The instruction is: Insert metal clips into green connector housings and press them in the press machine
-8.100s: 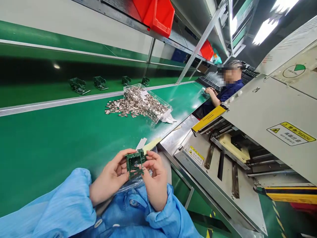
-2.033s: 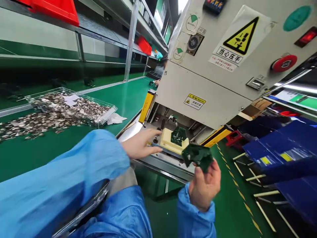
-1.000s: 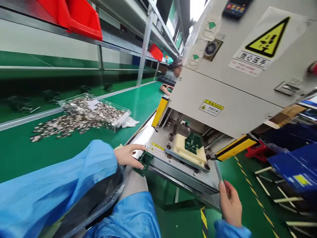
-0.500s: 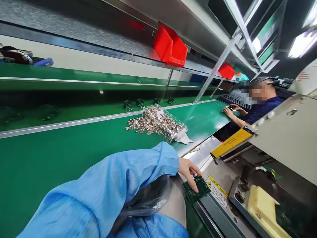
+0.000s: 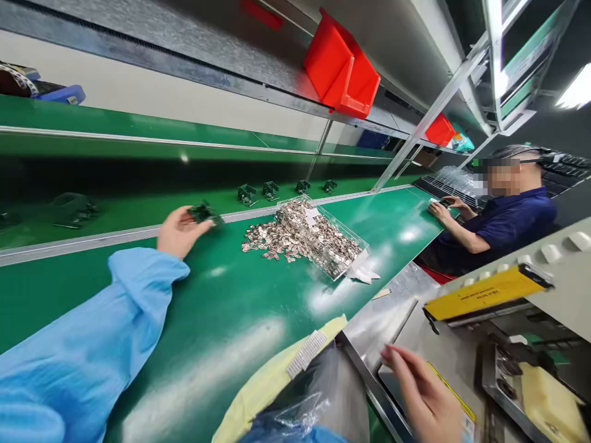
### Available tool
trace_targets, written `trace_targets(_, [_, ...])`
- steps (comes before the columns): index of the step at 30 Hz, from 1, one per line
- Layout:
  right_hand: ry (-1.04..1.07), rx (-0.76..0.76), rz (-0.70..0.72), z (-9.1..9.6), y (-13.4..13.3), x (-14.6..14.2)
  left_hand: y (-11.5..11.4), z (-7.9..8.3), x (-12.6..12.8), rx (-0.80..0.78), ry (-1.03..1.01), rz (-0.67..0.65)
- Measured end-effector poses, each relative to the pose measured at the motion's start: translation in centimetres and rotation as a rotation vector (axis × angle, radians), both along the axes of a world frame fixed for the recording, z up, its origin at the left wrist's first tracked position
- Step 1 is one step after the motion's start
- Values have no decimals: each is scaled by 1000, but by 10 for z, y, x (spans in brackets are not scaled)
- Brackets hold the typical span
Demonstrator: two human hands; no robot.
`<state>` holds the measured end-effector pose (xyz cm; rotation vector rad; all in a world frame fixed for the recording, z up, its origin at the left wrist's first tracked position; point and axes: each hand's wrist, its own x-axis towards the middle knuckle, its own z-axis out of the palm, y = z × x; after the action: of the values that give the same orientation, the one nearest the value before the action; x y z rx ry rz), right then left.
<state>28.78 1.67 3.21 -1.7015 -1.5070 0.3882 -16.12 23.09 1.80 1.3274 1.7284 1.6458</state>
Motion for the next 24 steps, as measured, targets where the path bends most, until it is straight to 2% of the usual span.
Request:
trace_targets(2, [-58, -77, 292, 7, 60, -38, 15, -13, -32, -7, 12, 209])
trace_targets(4, [-141, -121, 462, 9, 119, -73, 31, -19, -52, -5, 39, 287])
trace_targets(7, [-274, -224, 513, -1, 189, -108, 63, -20, -67, -19, 103, 323])
trace_targets(9, [-361, -253, 522, -10, 220, -120, 87, -22, -70, -48, 140, 318])
trace_targets(12, [-479, -250, 549, -19, 243, -126, 110, -26, -70, -109, 215, 285])
trace_targets(16, [-513, -199, 629, -27, 259, -120, 112, -24, -73, -157, 355, 273])
trace_targets(19, [-531, -181, 694, -32, 270, -114, 90, -15, -92, -142, 454, 372])
trace_targets(24, [-659, -332, 741, -30, 277, -111, 29, -5, -152, -190, 511, 709])
